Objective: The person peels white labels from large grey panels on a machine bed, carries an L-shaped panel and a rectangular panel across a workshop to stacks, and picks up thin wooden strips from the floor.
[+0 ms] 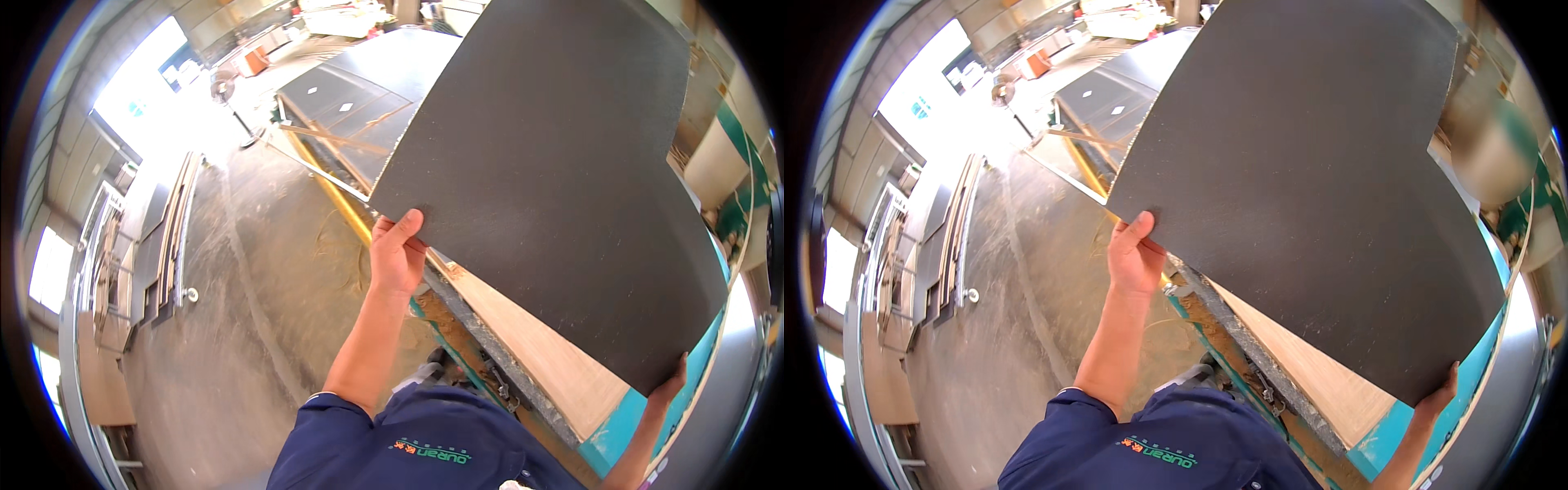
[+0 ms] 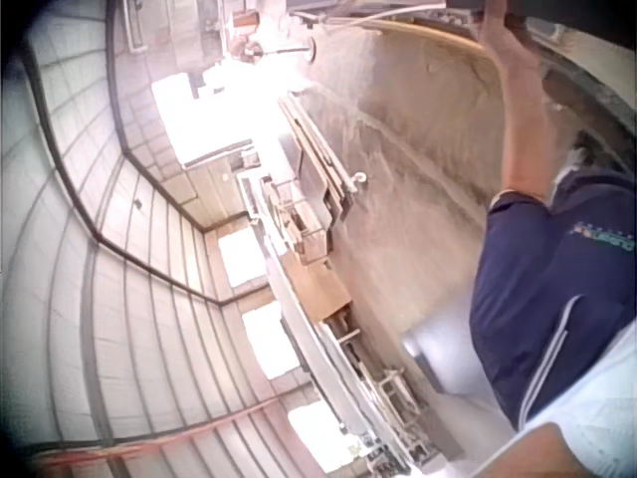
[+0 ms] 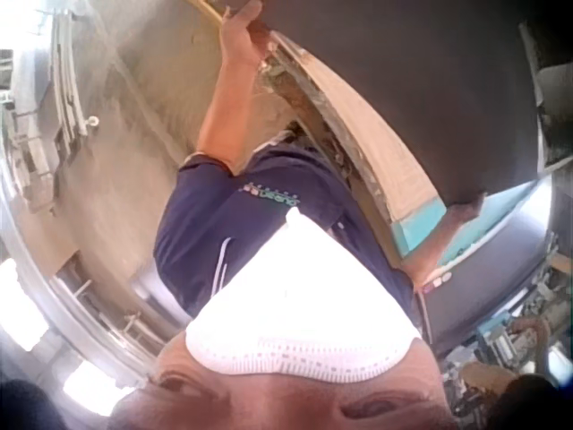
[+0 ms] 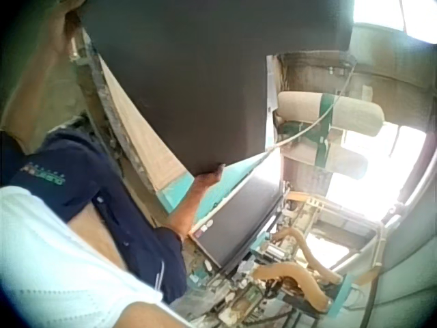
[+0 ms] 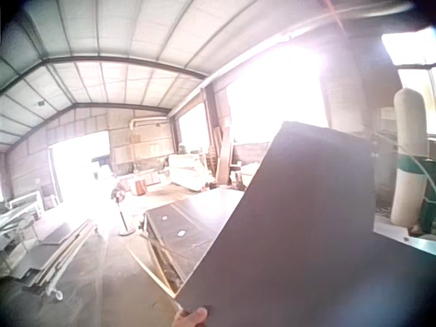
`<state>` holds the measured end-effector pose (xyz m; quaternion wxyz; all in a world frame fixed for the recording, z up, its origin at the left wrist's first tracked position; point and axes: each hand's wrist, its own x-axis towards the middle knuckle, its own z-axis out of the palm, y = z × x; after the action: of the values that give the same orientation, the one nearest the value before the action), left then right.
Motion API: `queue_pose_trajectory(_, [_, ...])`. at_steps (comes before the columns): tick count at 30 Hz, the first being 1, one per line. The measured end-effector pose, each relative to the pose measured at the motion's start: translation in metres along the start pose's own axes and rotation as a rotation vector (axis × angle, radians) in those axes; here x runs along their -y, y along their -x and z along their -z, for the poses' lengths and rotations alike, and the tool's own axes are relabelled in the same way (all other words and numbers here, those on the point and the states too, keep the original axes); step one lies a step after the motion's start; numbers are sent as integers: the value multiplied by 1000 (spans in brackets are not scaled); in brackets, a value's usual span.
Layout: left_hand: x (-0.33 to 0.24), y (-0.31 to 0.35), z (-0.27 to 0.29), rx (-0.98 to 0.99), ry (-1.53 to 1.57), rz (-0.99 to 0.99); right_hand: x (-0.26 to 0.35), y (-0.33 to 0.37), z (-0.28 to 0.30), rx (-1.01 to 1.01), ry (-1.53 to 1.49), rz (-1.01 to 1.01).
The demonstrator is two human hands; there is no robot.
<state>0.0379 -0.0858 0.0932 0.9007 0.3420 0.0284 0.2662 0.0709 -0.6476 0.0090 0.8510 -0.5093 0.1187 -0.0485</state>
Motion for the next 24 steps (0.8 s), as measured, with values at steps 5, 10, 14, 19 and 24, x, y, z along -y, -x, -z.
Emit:
queue_pose_trajectory(5, [-57, 20, 12, -117, 47, -137, -40, 2, -41, 19, 4, 40])
queue_pose_trajectory(10, [-108, 53, 57, -366, 242, -220, -73, 20, -93, 126, 81, 96])
queue_pose_trajectory(14, [-156, 81, 133, -448, 210, -374, -102, 54, -144, 261, 136, 103])
queue_pose_trajectory(19, [-241, 126, 202, -766, 183, -509, -157, 91, -235, 404, 117, 27])
queue_pose_trajectory(24, [-325, 199, 266, -918, 117, -662, -229, 123, -338, 495, 256, -27])
